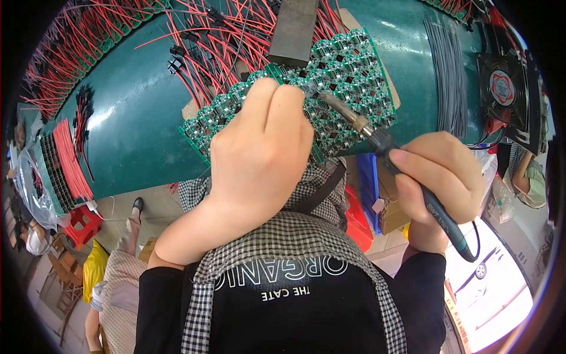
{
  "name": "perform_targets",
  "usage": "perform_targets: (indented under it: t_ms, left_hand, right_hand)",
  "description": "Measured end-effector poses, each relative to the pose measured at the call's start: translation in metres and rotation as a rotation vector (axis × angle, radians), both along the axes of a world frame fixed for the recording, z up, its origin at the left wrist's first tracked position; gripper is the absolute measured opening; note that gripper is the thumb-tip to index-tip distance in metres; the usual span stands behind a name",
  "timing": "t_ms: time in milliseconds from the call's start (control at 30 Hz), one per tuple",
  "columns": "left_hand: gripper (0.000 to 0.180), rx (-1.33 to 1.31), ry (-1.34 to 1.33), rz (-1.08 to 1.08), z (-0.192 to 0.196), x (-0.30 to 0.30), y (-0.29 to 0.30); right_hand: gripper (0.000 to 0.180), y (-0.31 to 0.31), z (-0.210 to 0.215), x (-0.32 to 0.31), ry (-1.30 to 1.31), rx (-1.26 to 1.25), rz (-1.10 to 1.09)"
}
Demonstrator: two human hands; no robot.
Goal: The person solders electrical components onto an array of circuit boards using a soldering iron while supporting and guiding the board panel by hand.
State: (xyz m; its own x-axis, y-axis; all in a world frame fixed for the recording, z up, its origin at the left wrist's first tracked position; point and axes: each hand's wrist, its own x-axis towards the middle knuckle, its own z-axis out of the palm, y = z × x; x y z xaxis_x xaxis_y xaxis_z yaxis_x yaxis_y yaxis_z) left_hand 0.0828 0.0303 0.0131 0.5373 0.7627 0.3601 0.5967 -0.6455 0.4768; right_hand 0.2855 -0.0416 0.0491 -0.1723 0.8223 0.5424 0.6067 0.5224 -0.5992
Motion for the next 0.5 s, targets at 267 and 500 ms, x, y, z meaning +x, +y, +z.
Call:
perform_targets:
  t_ms: [267, 500]
  left_hand:
    - [0.015, -0.026, -0.032, -0.023, 0.001, -0.007, -0.002]
    - [0.014, -0.002, -0.046, -0.023, -0.004, -0.006, 0.000]
  right_hand:
    - [0.015, -0.012, -0.003, -0.001, 0.067, -0.041, -0.108]
    - [0.016, -0.008, -0.002, -0.003, 0.047, -0.054, -0.079]
